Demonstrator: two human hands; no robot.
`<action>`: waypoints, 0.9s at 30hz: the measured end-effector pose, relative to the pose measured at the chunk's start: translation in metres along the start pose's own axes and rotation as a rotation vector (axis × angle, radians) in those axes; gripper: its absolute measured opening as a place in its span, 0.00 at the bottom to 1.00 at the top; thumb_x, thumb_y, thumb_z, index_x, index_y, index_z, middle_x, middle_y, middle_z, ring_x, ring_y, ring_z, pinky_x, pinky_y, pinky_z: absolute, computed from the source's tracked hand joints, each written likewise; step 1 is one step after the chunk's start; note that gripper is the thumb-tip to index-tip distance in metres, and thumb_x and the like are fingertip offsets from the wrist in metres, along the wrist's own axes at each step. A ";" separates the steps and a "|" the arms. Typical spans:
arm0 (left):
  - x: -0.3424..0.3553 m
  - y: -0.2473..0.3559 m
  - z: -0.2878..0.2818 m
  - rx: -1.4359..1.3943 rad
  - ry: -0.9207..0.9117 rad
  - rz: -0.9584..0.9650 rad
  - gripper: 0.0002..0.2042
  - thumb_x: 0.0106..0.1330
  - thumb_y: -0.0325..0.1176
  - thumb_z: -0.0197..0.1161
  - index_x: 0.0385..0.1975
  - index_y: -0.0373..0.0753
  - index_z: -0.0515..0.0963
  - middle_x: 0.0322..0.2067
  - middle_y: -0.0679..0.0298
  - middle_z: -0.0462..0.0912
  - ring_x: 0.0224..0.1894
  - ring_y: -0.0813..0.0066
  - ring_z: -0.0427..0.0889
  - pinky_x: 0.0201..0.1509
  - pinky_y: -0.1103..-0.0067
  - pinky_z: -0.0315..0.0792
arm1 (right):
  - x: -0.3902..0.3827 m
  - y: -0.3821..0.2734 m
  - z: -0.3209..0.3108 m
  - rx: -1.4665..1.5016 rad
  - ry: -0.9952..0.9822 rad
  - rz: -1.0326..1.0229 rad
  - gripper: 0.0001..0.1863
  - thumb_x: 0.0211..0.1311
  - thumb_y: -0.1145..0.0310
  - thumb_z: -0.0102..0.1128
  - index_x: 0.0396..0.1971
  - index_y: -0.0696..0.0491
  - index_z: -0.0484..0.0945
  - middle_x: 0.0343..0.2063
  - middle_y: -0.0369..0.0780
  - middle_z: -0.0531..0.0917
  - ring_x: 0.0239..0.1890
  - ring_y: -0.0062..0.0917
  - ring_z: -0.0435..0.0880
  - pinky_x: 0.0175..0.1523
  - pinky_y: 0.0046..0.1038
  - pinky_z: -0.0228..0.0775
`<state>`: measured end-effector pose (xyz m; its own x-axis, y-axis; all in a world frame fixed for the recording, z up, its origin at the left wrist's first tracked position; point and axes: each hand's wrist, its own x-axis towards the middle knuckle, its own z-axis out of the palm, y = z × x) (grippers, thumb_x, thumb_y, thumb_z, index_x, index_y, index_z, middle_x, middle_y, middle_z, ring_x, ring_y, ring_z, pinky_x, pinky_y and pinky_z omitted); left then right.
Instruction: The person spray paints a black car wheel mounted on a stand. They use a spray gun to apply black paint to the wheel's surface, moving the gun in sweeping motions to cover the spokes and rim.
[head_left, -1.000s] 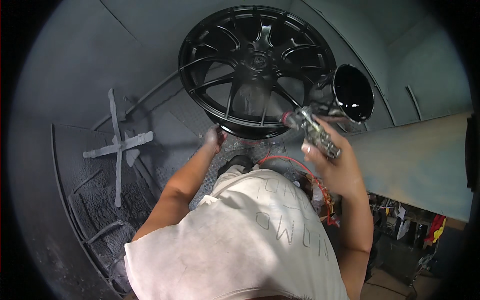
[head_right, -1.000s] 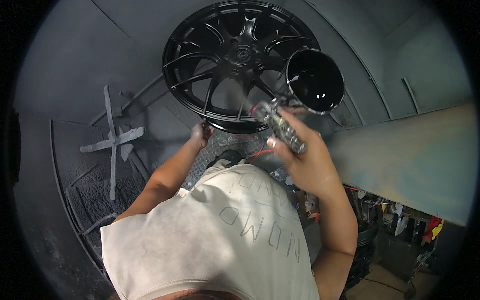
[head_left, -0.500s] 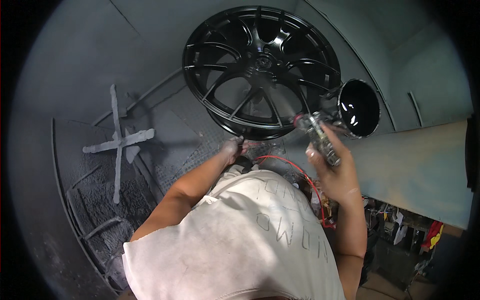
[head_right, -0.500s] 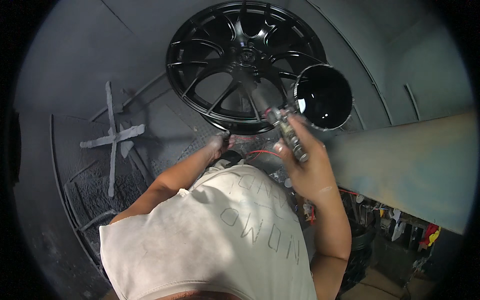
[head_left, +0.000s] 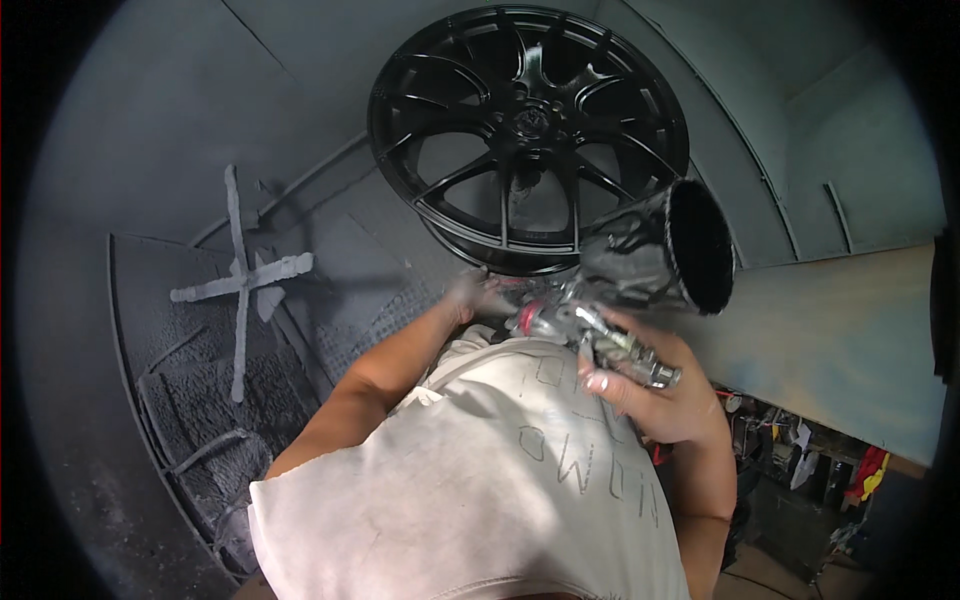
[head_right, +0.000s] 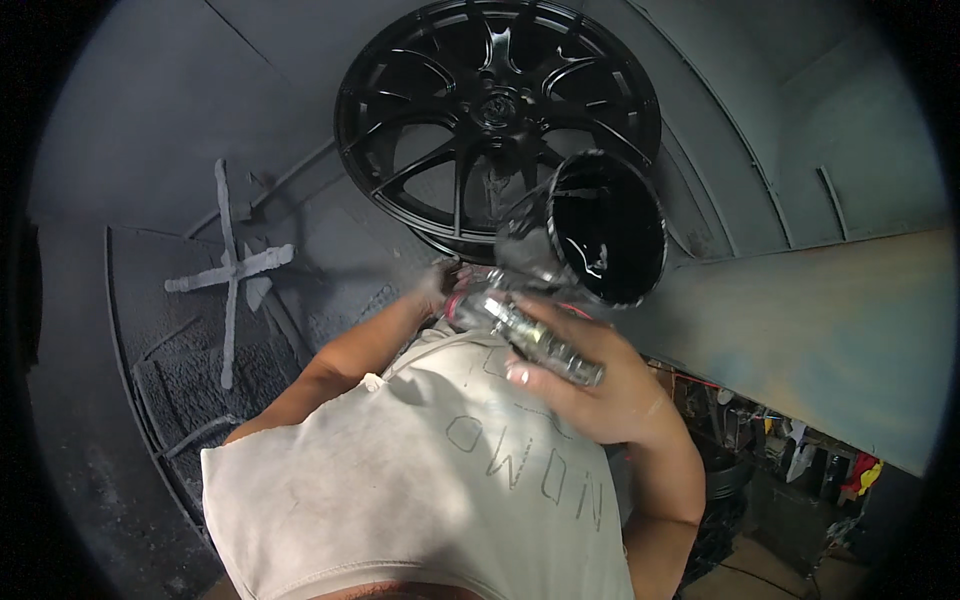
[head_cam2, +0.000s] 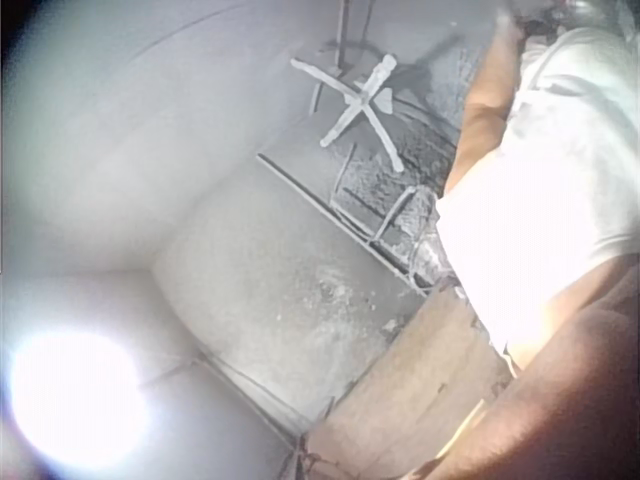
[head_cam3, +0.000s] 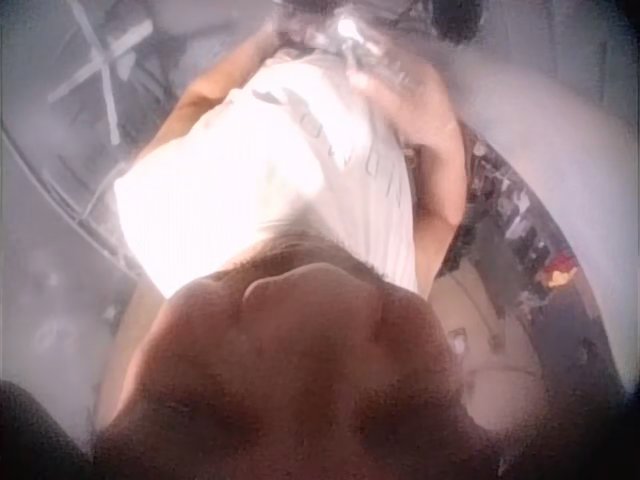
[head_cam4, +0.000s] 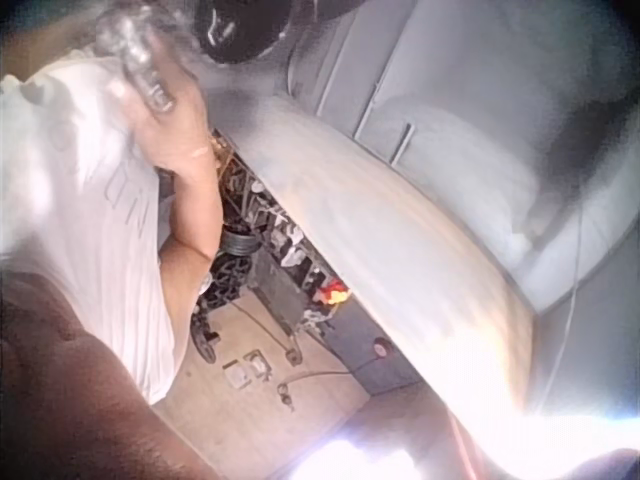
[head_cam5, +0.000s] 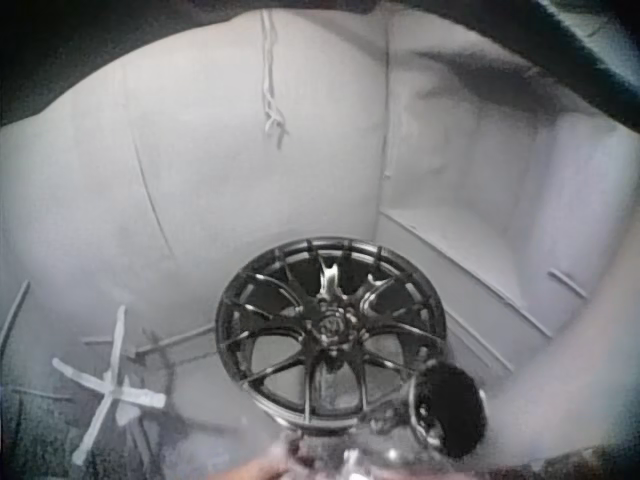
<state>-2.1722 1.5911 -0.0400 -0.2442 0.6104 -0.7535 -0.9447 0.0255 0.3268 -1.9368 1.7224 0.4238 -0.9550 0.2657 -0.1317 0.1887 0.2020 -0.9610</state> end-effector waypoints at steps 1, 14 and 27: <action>-0.001 0.001 0.001 -0.081 0.025 -0.025 0.05 0.73 0.31 0.56 0.43 0.41 0.70 0.37 0.61 0.77 0.36 0.69 0.83 0.40 0.73 0.79 | 0.000 0.002 0.003 -0.013 0.005 -0.012 0.31 0.60 0.70 0.67 0.62 0.66 0.69 0.35 0.39 0.83 0.38 0.20 0.81 0.47 0.24 0.72; -0.023 -0.005 0.039 0.105 0.070 0.003 0.18 0.75 0.40 0.52 0.58 0.36 0.70 0.55 0.59 0.75 0.50 0.69 0.80 0.49 0.74 0.75 | -0.036 0.049 -0.028 -0.035 0.712 0.215 0.29 0.67 0.76 0.58 0.66 0.61 0.65 0.43 0.42 0.83 0.48 0.22 0.83 0.38 0.19 0.76; -0.198 -0.051 -0.001 1.006 0.078 -0.290 0.27 0.70 0.54 0.59 0.55 0.35 0.79 0.54 0.57 0.82 0.52 0.67 0.80 0.60 0.69 0.71 | -0.110 0.209 -0.009 0.311 0.827 0.304 0.20 0.69 0.73 0.57 0.59 0.56 0.70 0.46 0.39 0.83 0.46 0.22 0.84 0.27 0.19 0.77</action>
<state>-2.0762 1.4682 0.0918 -0.0849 0.4241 -0.9016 -0.3607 0.8304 0.4246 -1.7904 1.7434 0.2394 -0.3860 0.8764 -0.2880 0.2194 -0.2160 -0.9514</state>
